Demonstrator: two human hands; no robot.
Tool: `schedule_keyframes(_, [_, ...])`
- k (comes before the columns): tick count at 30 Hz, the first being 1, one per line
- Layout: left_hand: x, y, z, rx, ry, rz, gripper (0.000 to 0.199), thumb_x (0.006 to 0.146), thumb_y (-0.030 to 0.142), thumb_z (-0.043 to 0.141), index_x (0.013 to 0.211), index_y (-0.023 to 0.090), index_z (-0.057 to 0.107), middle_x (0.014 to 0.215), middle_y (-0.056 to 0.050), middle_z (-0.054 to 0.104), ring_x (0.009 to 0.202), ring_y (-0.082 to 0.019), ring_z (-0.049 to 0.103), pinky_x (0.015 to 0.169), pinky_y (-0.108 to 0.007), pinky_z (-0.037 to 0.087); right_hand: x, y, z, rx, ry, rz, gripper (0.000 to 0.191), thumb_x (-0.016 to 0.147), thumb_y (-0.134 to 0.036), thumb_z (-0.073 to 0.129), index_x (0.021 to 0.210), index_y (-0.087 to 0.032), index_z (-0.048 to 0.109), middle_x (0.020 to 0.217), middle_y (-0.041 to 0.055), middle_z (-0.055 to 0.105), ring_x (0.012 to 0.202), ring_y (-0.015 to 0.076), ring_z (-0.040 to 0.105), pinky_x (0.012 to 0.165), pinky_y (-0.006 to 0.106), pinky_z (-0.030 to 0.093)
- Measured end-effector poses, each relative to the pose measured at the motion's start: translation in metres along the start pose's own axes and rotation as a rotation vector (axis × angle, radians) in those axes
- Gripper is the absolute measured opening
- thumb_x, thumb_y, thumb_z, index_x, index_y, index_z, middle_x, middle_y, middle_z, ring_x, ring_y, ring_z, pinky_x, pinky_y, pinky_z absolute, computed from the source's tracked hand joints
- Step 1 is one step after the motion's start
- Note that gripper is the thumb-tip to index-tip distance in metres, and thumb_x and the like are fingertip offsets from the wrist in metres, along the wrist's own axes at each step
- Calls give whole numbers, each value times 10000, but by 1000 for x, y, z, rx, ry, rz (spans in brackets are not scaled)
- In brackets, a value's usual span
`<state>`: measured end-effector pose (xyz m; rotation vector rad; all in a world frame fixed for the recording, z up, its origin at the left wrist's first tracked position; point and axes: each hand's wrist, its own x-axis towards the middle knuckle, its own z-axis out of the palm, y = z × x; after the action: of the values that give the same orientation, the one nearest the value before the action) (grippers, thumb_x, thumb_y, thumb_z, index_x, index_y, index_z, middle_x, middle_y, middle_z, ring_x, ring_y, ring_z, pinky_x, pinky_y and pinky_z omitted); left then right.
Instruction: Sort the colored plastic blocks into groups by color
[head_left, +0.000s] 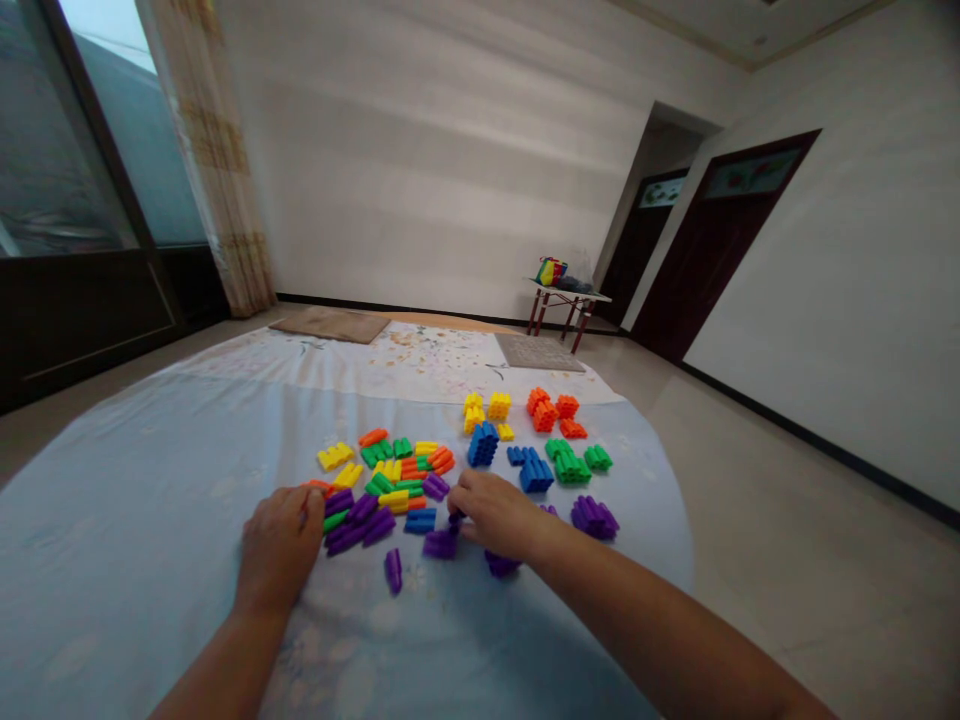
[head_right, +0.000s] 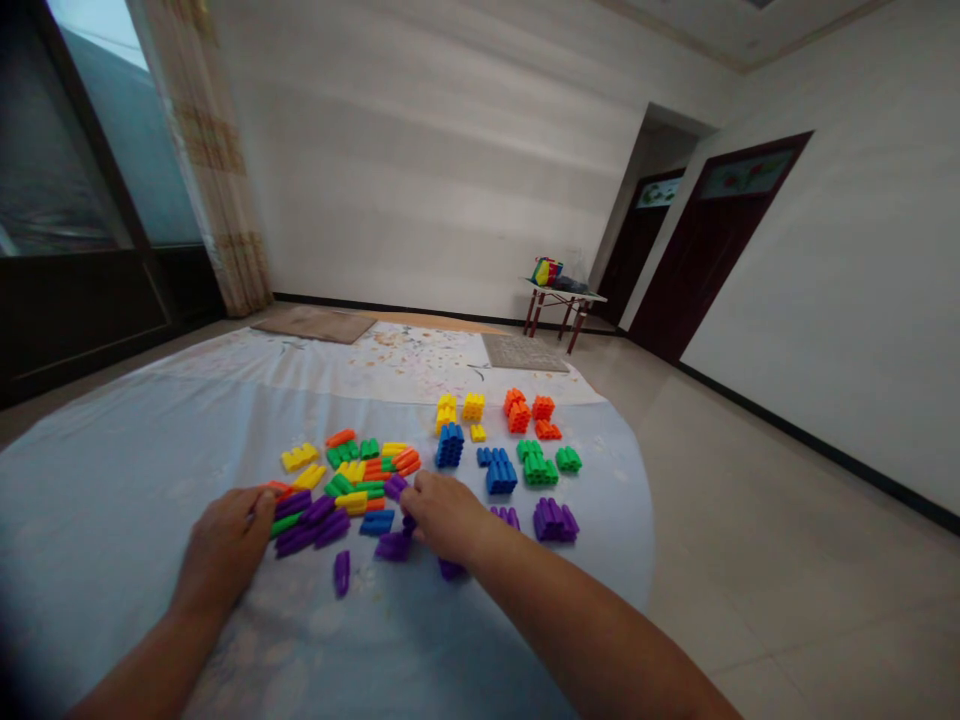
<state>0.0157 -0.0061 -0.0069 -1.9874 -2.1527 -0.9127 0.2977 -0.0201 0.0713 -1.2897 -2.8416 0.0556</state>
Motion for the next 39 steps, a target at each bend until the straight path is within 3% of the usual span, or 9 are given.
schedule_keyframes(6, [0, -1, -1, -2, 7, 17, 420, 857, 365, 256, 880, 151, 617, 881, -107, 612, 847, -225, 537, 802, -349, 406, 2, 2, -3, -112, -72, -59, 118, 786, -179, 561, 892, -179, 613, 952, 86, 600, 942, 215, 500, 769, 327, 378])
schedule_keyframes(10, [0, 0, 0, 2, 4, 18, 413, 861, 367, 254, 875, 158, 609, 879, -103, 607, 840, -218, 534, 796, -345, 408, 2, 2, -3, -112, -40, -48, 240, 785, -219, 587, 1022, -179, 594, 976, 94, 602, 946, 233, 492, 776, 355, 378])
schedule_keyframes(14, [0, 0, -1, 15, 5, 17, 419, 866, 366, 246, 887, 157, 609, 893, -106, 604, 847, -228, 527, 794, -359, 408, -10, 13, -13, 6, 171, 66, 563, 727, -402, 675, 1221, -200, 497, 1081, 101, 560, 998, 253, 473, 838, 393, 374])
schedule_keyframes(18, [-1, 4, -8, 42, 71, 34, 412, 869, 367, 254, 940, 170, 608, 942, -105, 607, 890, -253, 525, 802, -397, 402, -41, 32, -21, 125, 390, 237, 505, 758, -427, 644, 1188, -190, 530, 1108, 101, 543, 1038, 236, 465, 895, 375, 357])
schedule_keyframes(23, [-8, 41, -18, -9, 154, 244, 357, 852, 388, 341, 967, 178, 605, 991, -102, 602, 964, -280, 516, 863, -462, 368, -71, 52, -10, 145, 394, 361, 455, 746, -402, 665, 1142, -198, 568, 1068, 92, 569, 1021, 243, 476, 889, 389, 355])
schedule_keyframes(25, [-17, 70, -20, -128, 54, 378, 337, 841, 419, 390, 956, 194, 612, 991, -90, 607, 997, -261, 511, 891, -442, 369, -72, 57, -4, 147, 375, 380, 456, 750, -404, 661, 1148, -203, 567, 1079, 89, 573, 1026, 242, 477, 885, 386, 352])
schedule_keyframes(27, [-29, 102, -19, -225, -154, 463, 325, 833, 447, 428, 1020, 246, 602, 1054, -61, 594, 1027, -229, 502, 909, -416, 371, -68, 60, 2, 144, 350, 389, 457, 749, -419, 658, 1146, -208, 571, 1079, 86, 581, 1027, 242, 481, 883, 385, 347])
schedule_keyframes(31, [-52, 151, -13, -274, -394, 508, 399, 808, 482, 464, 1110, 243, 569, 1079, -68, 572, 1046, -227, 491, 931, -428, 357, -52, 59, 10, 132, 290, 381, 458, 756, -469, 633, 1131, -210, 581, 1066, 86, 594, 1026, 242, 494, 872, 381, 339])
schedule_keyframes(39, [-62, 167, -3, -185, -554, 452, 431, 752, 433, 543, 1121, 213, 572, 1041, -80, 567, 1014, -249, 486, 895, -432, 338, -32, 51, 15, 121, 192, 328, 472, 764, -530, 592, 1115, -215, 592, 1051, 91, 618, 1013, 248, 509, 862, 390, 317])
